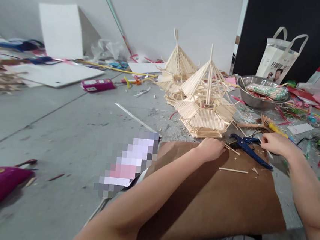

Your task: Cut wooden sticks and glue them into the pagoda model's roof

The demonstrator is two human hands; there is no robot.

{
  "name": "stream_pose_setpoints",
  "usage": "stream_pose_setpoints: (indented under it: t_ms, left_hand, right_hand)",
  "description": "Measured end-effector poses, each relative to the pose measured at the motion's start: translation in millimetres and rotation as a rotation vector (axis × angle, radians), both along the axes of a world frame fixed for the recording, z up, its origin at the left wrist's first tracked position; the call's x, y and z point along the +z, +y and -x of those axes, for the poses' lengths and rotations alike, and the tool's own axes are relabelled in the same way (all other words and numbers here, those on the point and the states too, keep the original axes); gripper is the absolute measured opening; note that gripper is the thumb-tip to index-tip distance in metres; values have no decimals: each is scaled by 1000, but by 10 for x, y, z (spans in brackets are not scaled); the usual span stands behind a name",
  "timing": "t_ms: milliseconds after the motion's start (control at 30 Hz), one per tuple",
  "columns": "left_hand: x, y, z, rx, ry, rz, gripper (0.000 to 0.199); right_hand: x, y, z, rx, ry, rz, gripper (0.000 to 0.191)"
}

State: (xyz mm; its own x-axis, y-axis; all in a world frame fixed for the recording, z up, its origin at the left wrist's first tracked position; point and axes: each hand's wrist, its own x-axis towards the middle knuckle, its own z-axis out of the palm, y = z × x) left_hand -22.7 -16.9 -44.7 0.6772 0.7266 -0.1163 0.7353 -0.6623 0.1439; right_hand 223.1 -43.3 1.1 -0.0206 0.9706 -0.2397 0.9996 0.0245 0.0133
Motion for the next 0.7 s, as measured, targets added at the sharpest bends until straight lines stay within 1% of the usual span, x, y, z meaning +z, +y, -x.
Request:
stream_pose_setpoints:
  t_ms: [67, 100, 167, 200, 267, 300, 367, 433, 500, 600, 700]
  left_hand:
    - [158, -67, -22, -13, 55, -11, 35]
    - [245, -103, -38, -17, 46, 4, 35]
    - [408, -169, -77, -33, -49, 53, 32]
    - [475, -193, -98, -29, -130, 94, 28]
    - [560, -220, -136, -11, -403, 181, 24]
    - [578, -223, -150, 5, -566, 242, 23]
    - [573, -210, -160, 42, -884, 396, 23]
    - [544, -179, -145, 96, -1127, 545, 25]
    - [517, -135, -114, 151, -1280, 621, 28]
    - [489, -55, -75, 234, -1441, 605, 36]
    - [457, 30, -70, 317, -1585, 590, 40]
  right_hand:
    - [131, -32, 41, 43, 176, -110, 11]
    - [193, -45, 87, 64, 301, -161, 10]
    - [295, -59, 234, 86, 597, -241, 11]
    - [332, -54, 330, 80, 747, -267, 13]
    - [381, -18, 540, 66, 1012, -346, 16]
    - [396, 12, 644, 64, 1120, -396, 16]
    - [419, 90, 825, 73, 1279, -444, 17]
    - [449, 175, 957, 90, 1370, -449, 16]
    - [493, 259, 1049, 111, 1404, -462, 15]
    - [570, 388, 1146, 152, 1360, -518, 15]
    - [624, 530, 1225, 178, 1240, -582, 18]
